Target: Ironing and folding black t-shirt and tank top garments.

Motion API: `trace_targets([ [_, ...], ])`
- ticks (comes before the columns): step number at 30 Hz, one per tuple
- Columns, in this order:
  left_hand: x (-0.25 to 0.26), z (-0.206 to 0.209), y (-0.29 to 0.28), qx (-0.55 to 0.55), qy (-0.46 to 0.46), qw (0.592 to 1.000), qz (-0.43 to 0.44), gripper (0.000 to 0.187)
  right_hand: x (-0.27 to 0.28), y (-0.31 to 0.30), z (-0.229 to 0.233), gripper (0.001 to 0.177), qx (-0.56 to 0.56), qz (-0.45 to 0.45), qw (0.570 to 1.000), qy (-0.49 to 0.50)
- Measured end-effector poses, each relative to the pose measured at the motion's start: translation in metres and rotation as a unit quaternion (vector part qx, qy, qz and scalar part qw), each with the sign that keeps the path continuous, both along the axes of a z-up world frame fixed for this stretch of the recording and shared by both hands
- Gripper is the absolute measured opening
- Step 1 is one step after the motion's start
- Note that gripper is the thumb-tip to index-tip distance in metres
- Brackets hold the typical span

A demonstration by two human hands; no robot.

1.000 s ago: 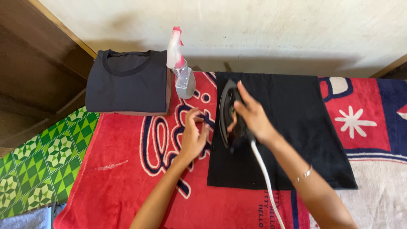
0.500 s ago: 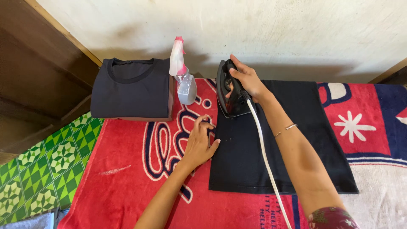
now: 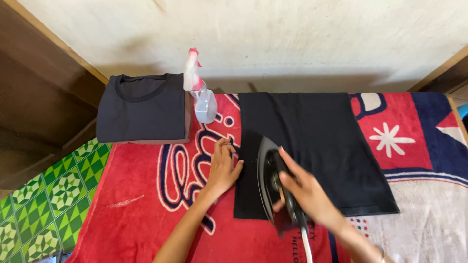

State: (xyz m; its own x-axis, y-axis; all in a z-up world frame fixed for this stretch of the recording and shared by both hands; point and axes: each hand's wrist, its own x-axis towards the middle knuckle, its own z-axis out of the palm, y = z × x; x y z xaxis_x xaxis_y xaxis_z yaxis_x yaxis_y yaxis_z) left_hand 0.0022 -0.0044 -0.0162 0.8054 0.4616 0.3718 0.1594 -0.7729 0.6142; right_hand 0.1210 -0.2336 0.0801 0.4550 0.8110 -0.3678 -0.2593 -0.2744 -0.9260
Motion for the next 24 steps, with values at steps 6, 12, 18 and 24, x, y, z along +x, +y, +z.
trace_targets([
  [6,0.006,0.014,-0.037,-0.044,-0.02,0.999,-0.008,0.031,-0.013,-0.023,-0.024,0.07,0.088,-0.067,0.993,0.044],
  [12,0.01,0.002,-0.039,0.023,0.027,0.999,0.037,0.035,0.046,0.04,-0.013,0.072,0.066,-0.1,0.993,-0.005],
  [18,0.007,0.002,-0.039,0.077,0.08,0.994,-0.012,0.061,0.138,0.114,-0.028,0.068,0.131,-0.084,0.988,-0.017],
  [24,0.01,0.006,-0.039,0.085,0.118,0.989,-0.01,0.065,0.206,0.146,-0.029,0.07,0.141,0.002,0.99,0.014],
])
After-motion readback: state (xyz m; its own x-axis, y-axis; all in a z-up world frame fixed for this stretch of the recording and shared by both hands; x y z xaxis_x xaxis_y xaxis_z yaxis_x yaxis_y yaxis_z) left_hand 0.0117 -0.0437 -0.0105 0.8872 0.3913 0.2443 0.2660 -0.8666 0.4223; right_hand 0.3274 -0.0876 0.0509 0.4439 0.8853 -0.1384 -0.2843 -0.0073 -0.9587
